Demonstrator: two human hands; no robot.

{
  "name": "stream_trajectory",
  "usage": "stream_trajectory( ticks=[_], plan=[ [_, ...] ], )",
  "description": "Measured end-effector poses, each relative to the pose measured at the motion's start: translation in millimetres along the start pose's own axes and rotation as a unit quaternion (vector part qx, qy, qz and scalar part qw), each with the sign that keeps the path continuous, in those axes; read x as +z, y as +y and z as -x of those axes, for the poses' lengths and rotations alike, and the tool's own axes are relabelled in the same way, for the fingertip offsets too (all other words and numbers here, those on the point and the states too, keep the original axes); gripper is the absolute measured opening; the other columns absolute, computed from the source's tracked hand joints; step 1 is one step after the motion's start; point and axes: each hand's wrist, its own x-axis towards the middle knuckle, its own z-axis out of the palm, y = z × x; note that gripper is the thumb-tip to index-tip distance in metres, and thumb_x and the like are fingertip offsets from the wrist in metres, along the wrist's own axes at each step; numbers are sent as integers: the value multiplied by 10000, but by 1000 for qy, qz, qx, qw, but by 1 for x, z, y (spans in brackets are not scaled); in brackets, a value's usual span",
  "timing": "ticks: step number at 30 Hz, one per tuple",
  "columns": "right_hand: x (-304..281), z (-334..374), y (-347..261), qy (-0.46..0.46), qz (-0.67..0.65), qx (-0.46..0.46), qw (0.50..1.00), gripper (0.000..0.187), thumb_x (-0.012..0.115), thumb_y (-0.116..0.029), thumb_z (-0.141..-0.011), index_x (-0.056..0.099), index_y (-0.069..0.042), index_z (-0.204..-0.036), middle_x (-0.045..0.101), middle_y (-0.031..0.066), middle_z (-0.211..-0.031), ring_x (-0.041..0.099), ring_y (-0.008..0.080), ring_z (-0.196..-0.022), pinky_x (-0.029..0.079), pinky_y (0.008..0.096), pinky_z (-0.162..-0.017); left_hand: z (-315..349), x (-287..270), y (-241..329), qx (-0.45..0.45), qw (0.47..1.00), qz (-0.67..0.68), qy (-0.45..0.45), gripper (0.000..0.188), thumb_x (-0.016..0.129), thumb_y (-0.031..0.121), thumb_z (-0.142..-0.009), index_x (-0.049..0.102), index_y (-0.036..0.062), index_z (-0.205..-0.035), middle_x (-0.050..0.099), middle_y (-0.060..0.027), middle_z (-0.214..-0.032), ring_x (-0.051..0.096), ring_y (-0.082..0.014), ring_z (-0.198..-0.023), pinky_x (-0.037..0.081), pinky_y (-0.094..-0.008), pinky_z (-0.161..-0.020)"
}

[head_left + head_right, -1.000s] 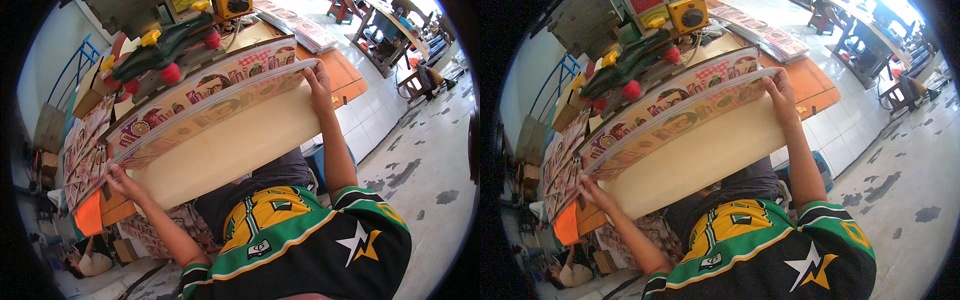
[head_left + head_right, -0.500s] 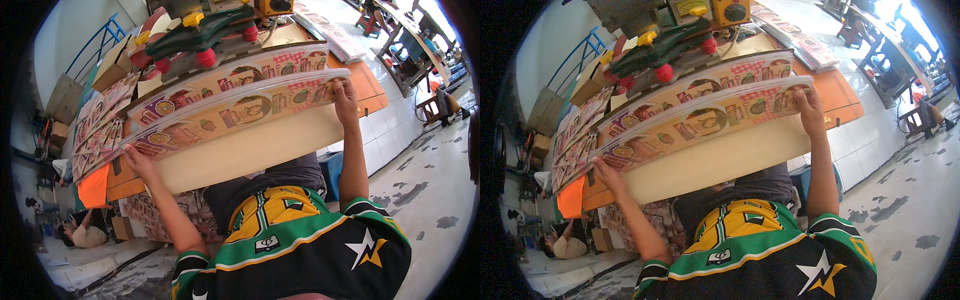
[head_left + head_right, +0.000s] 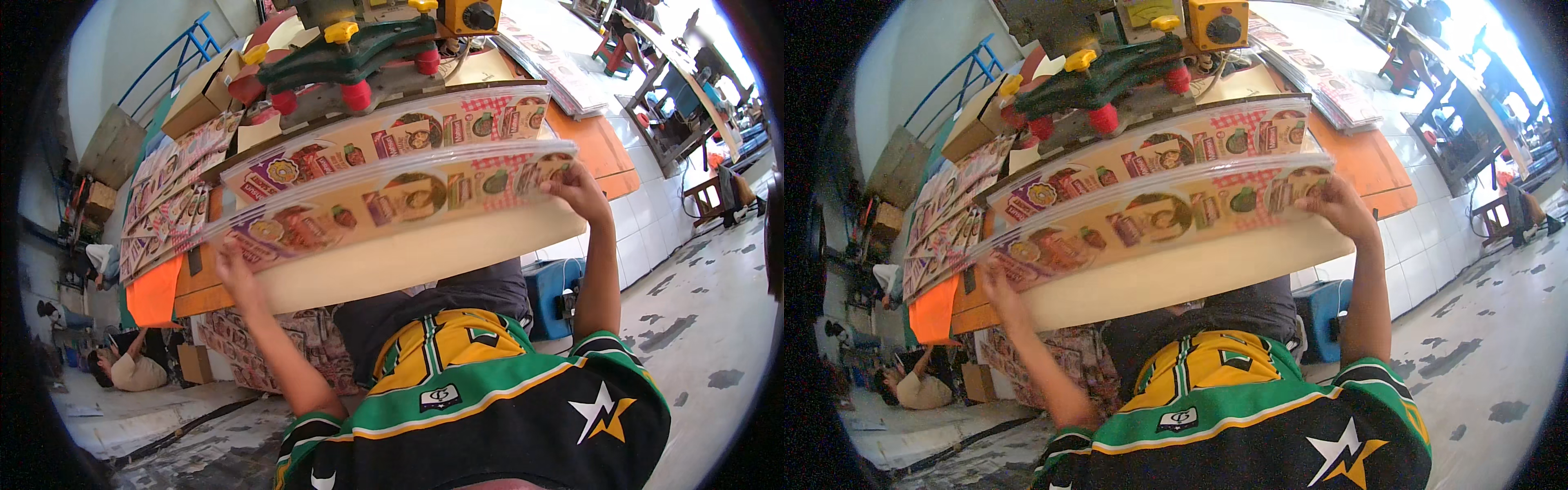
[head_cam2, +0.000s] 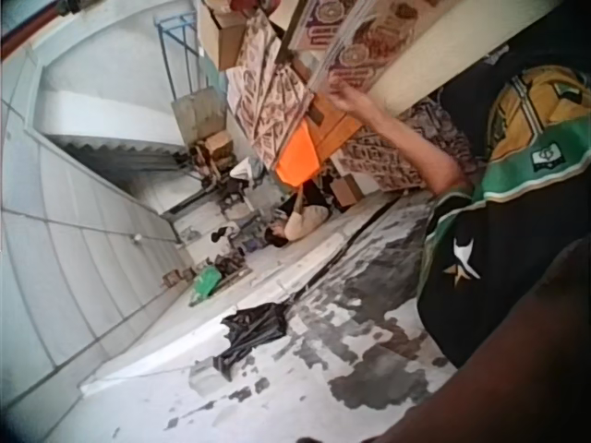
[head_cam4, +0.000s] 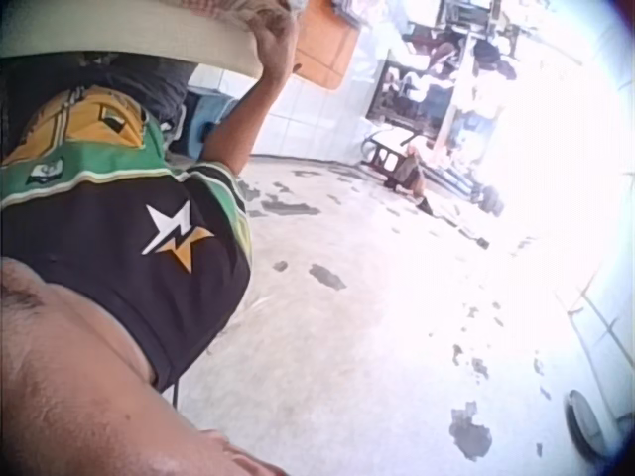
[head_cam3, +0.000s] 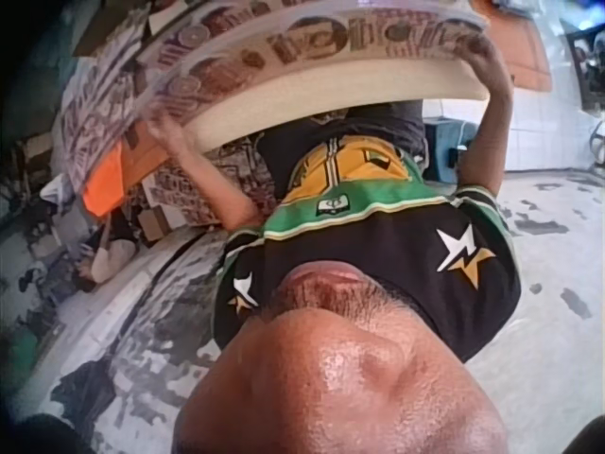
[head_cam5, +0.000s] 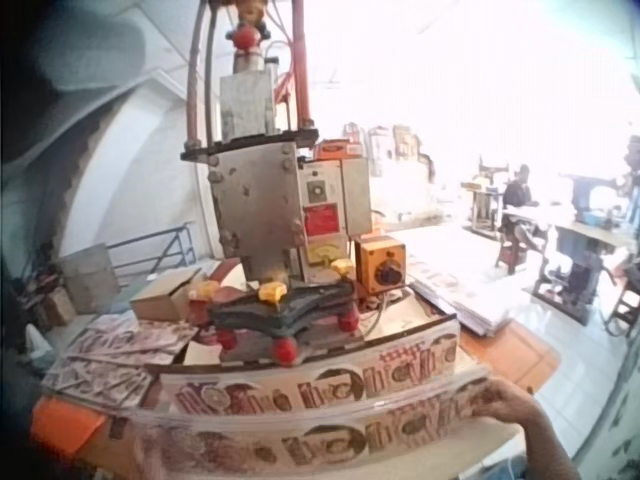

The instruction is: The person flips through and aligns a stack of printed packaging sheets on a machine table, then separates and stacks batches of the sheets by hand.

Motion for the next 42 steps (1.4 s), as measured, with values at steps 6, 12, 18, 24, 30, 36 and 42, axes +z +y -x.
stream_trajectory(
  ticks=[6, 12, 18, 24, 30, 36, 42],
  plan=[
    [57, 52, -19, -152, -188, 17, 970, 578, 758, 0, -734, 533, 41, -1266, 621, 109, -1209, 581, 205, -1134, 452, 376, -1002, 36, -94, 52, -51, 989, -110, 87, 507, 671, 397, -927, 560, 38, -1267, 621, -59, -1138, 583, -142, -996, 494, -295, -813],
    [178, 51, -93, -299, -297, 132, 897, 630, 735, -88, -827, 430, 20, -1368, 594, 112, -1264, 562, 196, -1168, 423, 360, -1034, 78, -226, 75, -56, 959, -231, 156, 412, 601, 404, -972, 647, 9, -1078, 650, -59, -1002, 614, -141, -886, 494, -298, -770],
    [279, 45, -123, -386, -279, 140, 868, 483, 654, -161, -912, 489, 37, -1320, 625, 133, -1192, 577, 178, -1093, 450, 332, -977, 119, -362, -69, -19, 841, -181, 509, 469, 613, 375, -959, 582, -33, -1187, 633, -149, -1142, 623, -273, -1026, 520, -393, -876],
    [358, 31, -52, -352, -265, 179, 880, 413, 632, -127, -871, 567, 36, -1246, 655, 110, -1146, 593, 175, -1045, 461, 308, -941, 182, -282, -191, -202, 923, 154, 287, 481, 593, 307, -967, 517, -22, -1309, 561, -194, -1303, 569, -332, -1166, 483, -475, -990],
    [402, 25, -15, -326, -238, 255, 879, 433, 652, -132, -843, 574, 46, -1230, 656, 127, -1120, 603, 215, -1015, 478, 353, -920, 228, -227, -226, 89, 933, -347, 33, 494, 572, 264, -976, 469, -7, -1376, 503, -209, -1389, 526, -360, -1238, 448, -521, -1043],
    [449, 6, 27, -281, -127, 334, 891, 585, 688, -193, -813, 488, 44, -1309, 603, 180, -1174, 593, 282, -1038, 513, 407, -855, 221, -214, -235, -81, 993, 75, 47, 483, 528, 242, -995, 432, 4, -1404, 485, -201, -1405, 506, -363, -1255, 448, -521, -1041],
    [459, 7, 53, -337, -98, 236, 906, 739, 723, -218, -823, 364, -17, -1436, 558, 183, -1275, 550, 267, -1137, 476, 403, -942, 201, -189, -253, -187, 895, 404, -22, 474, 484, 220, -1014, 395, 15, -1432, 466, -194, -1421, 487, -366, -1272, 448, -522, -1039]
  ],
)
